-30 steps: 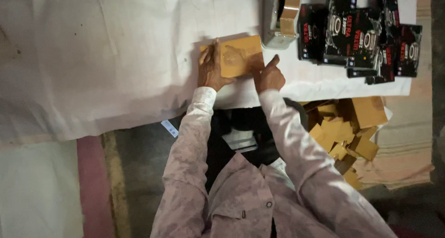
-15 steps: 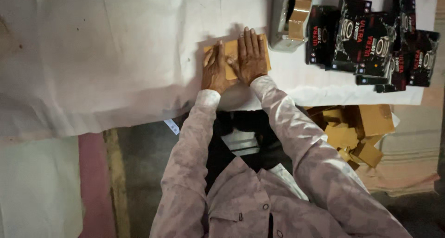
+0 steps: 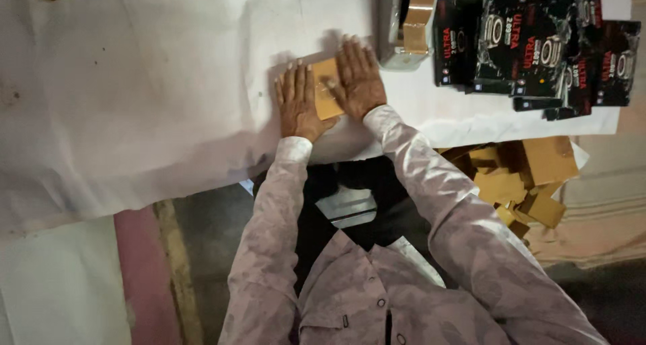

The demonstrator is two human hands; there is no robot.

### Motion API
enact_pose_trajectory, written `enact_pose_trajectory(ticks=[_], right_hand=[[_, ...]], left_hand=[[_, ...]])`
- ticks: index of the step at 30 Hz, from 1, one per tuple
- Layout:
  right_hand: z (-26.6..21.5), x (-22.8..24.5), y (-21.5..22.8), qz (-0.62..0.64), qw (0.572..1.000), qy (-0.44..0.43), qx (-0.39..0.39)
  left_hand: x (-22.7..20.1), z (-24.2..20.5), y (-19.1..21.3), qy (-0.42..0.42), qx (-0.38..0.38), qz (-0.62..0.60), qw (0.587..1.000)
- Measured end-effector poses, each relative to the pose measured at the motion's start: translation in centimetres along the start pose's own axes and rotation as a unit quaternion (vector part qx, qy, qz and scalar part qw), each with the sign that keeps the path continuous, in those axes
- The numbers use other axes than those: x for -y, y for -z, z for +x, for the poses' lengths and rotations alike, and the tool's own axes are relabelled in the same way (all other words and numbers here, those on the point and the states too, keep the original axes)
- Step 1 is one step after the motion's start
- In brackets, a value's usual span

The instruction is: The person places black product boxes into small cardboard boxes, folds the flaps, and seals them with tape. The person repeats this process for multiple boxes, stacking the finished packages to the side.

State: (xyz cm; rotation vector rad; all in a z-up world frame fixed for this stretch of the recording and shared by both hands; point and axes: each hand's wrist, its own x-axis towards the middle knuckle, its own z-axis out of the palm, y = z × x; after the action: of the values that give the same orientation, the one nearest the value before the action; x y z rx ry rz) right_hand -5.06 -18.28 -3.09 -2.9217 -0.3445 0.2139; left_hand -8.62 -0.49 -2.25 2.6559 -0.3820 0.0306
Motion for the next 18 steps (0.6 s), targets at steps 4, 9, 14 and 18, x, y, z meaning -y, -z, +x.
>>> enact_pose_trajectory(ticks=[4,9,14,18], right_hand=[[-0.8,-0.7,0.3,-0.001,0.994,-0.058,-0.089],[-4.7,-0.9,-2.1,0.164,0.965,-0.076,-0.19],[-9.5,0.0,-6.5,0.244,0.934,-0.123,-0.23],[-9.8,0.7,-8.7,0.333,0.91,-0.091,-0.231]], left_hand=[[-0.8,0.6,-0.1,-0.004,-0.007,0.018,1.0],[-1.4,1.8,0.6,-0.063,0.005,0.06,0.996],[-2.6,3.4,2.1,-0.081,0.105,0.07,0.989],[-5.0,2.4,2.3,0.1,0.113,0.055,0.987]])
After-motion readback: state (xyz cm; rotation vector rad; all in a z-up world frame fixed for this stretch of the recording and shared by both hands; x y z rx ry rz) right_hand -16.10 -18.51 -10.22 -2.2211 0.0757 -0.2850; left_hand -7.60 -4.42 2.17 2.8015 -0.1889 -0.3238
